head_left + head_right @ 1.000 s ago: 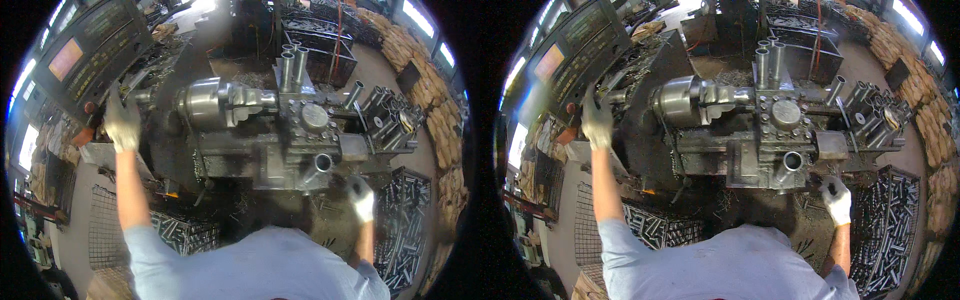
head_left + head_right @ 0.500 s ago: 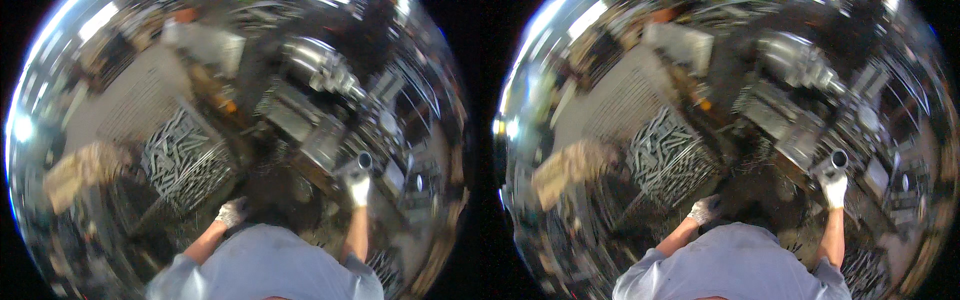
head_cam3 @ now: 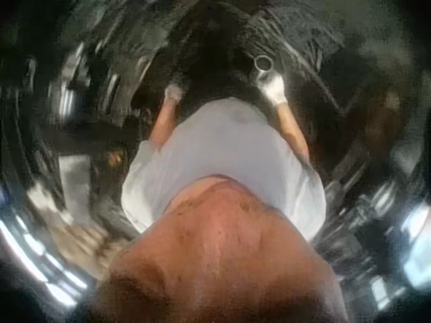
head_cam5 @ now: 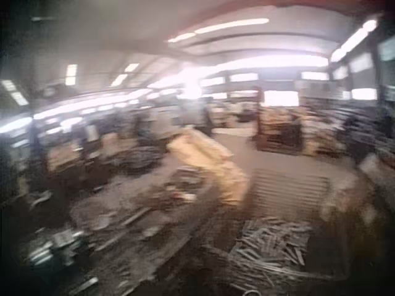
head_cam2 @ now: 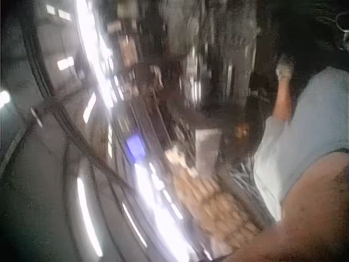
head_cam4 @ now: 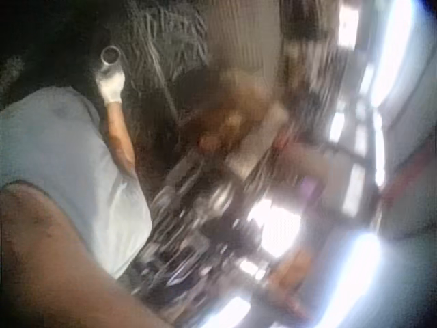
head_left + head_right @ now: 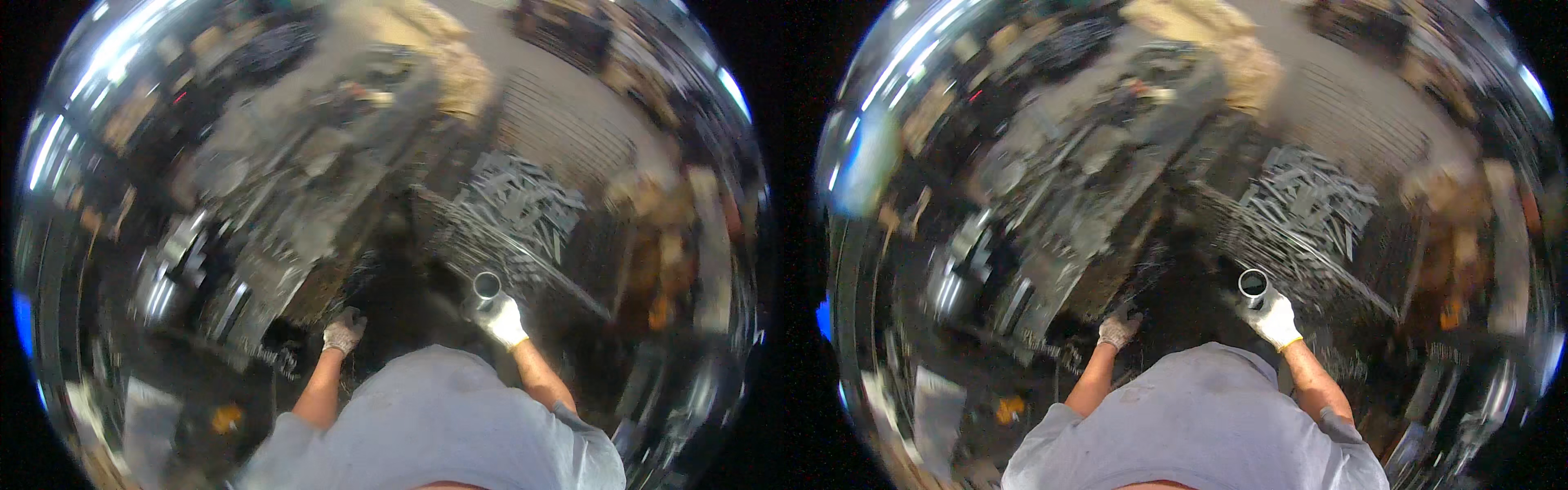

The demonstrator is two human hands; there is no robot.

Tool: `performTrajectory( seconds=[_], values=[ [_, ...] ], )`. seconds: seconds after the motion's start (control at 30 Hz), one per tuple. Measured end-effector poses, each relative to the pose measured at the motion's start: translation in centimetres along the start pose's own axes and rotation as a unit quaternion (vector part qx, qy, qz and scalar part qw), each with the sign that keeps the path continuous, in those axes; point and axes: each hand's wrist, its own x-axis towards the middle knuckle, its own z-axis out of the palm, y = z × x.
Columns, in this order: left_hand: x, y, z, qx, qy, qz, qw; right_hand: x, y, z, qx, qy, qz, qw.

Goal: The person repeatedly loads cylindrical metal blanks into a lathe chuck, operates the machine controls, and removes finished parts, placing them into a wire basket. The cycle of loading, machining, and unloading is repeated continuously.

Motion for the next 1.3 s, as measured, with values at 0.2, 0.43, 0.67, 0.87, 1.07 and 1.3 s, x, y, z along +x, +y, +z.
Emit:
performTrajectory(
  seconds=[0.2, 0.43, 0.67, 0.87, 1.07, 1.3],
  values=[
    [-8.4, -15.5, 4.5, -0.248, 0.449, -0.231, 0.827, 9.1, -16.3, 5.0, -0.035, -0.146, -0.246, 0.958],
    [-19.3, -17.1, 1.9, -0.296, 0.667, -0.531, 0.430, 20.6, -29.1, 13.8, 0.007, -0.263, -0.405, 0.876],
    [-20.4, -18.8, -4.7, -0.125, 0.688, -0.534, 0.476, 29.8, -37.1, 10.3, -0.156, -0.407, -0.589, 0.680],
    [-23.3, -23.5, -4.9, 0.057, 0.194, -0.626, 0.753, 39.0, -54.5, 13.1, -0.060, -0.365, -0.602, 0.707],
    [-12.8, -17.7, -3.0, -0.376, 0.685, -0.344, 0.521, 32.5, -63.7, 35.0, -0.303, -0.428, -0.684, 0.508],
    [-8.6, -4.3, -15.1, -0.085, 0.641, -0.312, 0.696, 45.4, -66.4, 26.8, -0.353, -0.387, -0.609, 0.596]
  ],
)
